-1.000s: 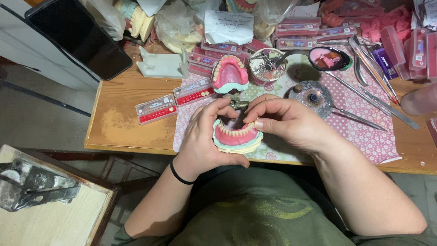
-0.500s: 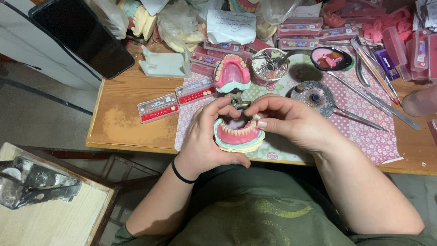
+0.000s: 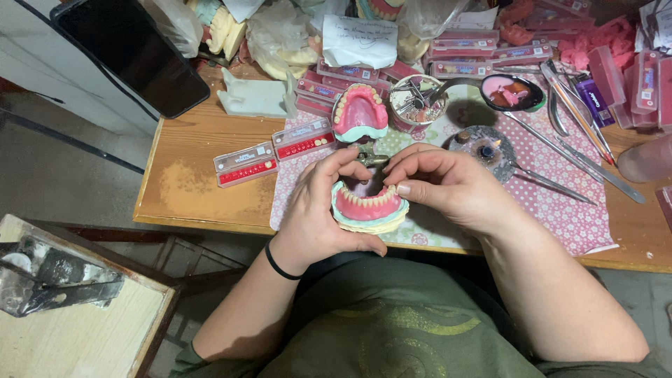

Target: The person uses a brush to apply a pink substance to the gum area of a dental cast held in an articulator. They then pick up individual artificial teeth from a tray and place them into the cast, pressing them into position with their fingers.

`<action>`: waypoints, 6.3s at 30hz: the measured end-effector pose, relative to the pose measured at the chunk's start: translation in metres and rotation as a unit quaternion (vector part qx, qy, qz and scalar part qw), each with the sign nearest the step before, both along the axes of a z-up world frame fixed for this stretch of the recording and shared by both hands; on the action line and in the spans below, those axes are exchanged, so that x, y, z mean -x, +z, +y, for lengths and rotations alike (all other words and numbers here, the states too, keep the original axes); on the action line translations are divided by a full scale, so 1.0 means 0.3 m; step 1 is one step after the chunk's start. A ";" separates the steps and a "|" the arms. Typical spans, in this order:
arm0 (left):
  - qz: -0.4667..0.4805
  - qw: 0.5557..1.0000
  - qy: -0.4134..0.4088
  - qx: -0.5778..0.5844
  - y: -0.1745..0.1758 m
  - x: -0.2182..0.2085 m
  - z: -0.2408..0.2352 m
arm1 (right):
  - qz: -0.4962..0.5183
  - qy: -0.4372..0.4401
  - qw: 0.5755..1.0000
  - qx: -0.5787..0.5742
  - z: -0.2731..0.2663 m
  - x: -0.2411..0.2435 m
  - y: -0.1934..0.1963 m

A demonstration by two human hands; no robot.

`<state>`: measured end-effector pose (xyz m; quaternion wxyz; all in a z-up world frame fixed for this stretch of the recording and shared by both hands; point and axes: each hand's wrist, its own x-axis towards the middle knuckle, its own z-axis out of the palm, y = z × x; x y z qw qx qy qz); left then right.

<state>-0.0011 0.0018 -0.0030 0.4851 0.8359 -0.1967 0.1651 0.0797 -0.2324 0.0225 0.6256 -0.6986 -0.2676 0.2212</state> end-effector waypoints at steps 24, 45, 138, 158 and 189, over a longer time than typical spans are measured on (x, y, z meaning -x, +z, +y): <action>0.008 1.000 0.009 -0.017 0.020 0.001 -0.006 | -0.099 0.065 0.992 0.047 0.001 -0.034 0.047; 0.012 1.000 -0.008 0.006 0.006 0.000 0.000 | -0.293 0.027 0.951 0.089 0.003 0.025 0.084; 0.220 0.942 0.199 -0.156 0.215 -0.255 -0.074 | -0.420 -0.230 0.833 0.276 -0.657 0.027 -0.097; 0.247 0.955 0.098 0.133 0.016 -0.298 -0.102 | 0.041 -0.404 0.859 -0.312 -0.306 0.068 -0.168; 0.265 0.957 -0.115 0.035 0.035 -0.362 -0.165 | 0.072 -0.422 0.852 -0.301 -0.295 0.030 -0.178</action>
